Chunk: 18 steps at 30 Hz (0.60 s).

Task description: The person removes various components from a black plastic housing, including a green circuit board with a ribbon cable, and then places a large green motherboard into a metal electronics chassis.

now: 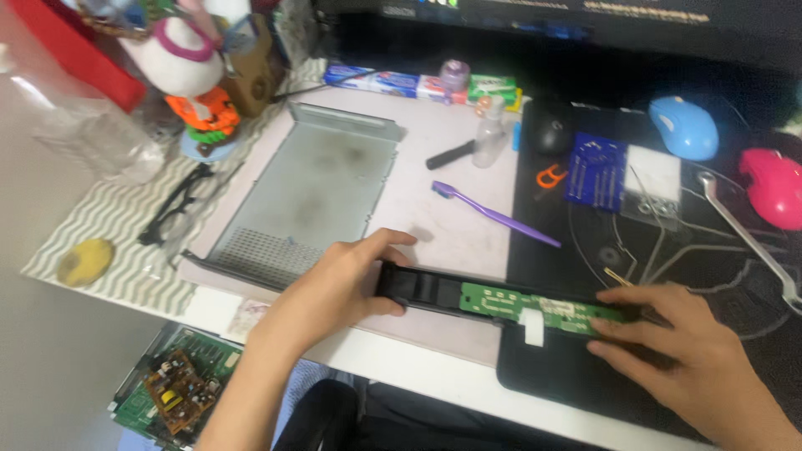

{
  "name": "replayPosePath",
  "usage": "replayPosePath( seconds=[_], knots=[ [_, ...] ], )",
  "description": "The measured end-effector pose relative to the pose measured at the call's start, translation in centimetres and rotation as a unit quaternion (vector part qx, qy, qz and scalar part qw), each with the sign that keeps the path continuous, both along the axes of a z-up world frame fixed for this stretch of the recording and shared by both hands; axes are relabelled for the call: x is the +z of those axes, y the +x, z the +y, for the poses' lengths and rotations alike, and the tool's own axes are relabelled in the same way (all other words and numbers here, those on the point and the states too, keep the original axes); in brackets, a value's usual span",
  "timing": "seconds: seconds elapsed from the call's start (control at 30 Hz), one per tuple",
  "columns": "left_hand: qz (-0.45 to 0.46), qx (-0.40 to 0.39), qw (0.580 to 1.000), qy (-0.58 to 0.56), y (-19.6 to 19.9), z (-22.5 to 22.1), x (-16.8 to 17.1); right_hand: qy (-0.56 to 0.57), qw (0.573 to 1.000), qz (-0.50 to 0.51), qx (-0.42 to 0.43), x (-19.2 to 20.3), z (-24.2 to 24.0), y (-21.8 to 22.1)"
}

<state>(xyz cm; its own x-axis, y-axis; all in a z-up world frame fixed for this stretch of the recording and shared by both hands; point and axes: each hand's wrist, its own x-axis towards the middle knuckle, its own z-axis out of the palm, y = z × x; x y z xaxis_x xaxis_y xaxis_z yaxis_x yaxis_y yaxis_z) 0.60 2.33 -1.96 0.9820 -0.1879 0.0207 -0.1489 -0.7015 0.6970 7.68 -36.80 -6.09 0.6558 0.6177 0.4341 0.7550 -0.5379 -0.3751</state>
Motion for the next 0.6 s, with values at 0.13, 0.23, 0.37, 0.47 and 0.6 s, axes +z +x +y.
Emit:
replayPosePath(
  seconds=[0.13,0.23,0.37,0.47,0.6],
  knots=[
    [-0.029,0.002,0.999,0.013,0.4,0.3,-1.0,-0.055,0.998,0.0,-0.007,-2.9,-2.1,1.6],
    [-0.152,-0.072,0.986,0.015,0.4,1.2,-1.5,-0.072,0.997,0.022,-0.024,-5.4,-2.8,3.5],
    [-0.049,-0.037,0.997,0.038,-0.4,0.8,-0.1,-0.036,0.996,-0.072,0.023,-7.2,-2.9,4.6],
    [-0.046,-0.039,0.996,0.067,-0.2,0.2,-0.1,-0.063,0.998,-0.002,-0.022,-6.5,-3.0,3.8],
    [-0.077,-0.042,0.992,0.086,-0.4,0.3,-0.6,-0.066,0.997,0.003,-0.044,-5.7,-2.2,2.9]
  ],
)
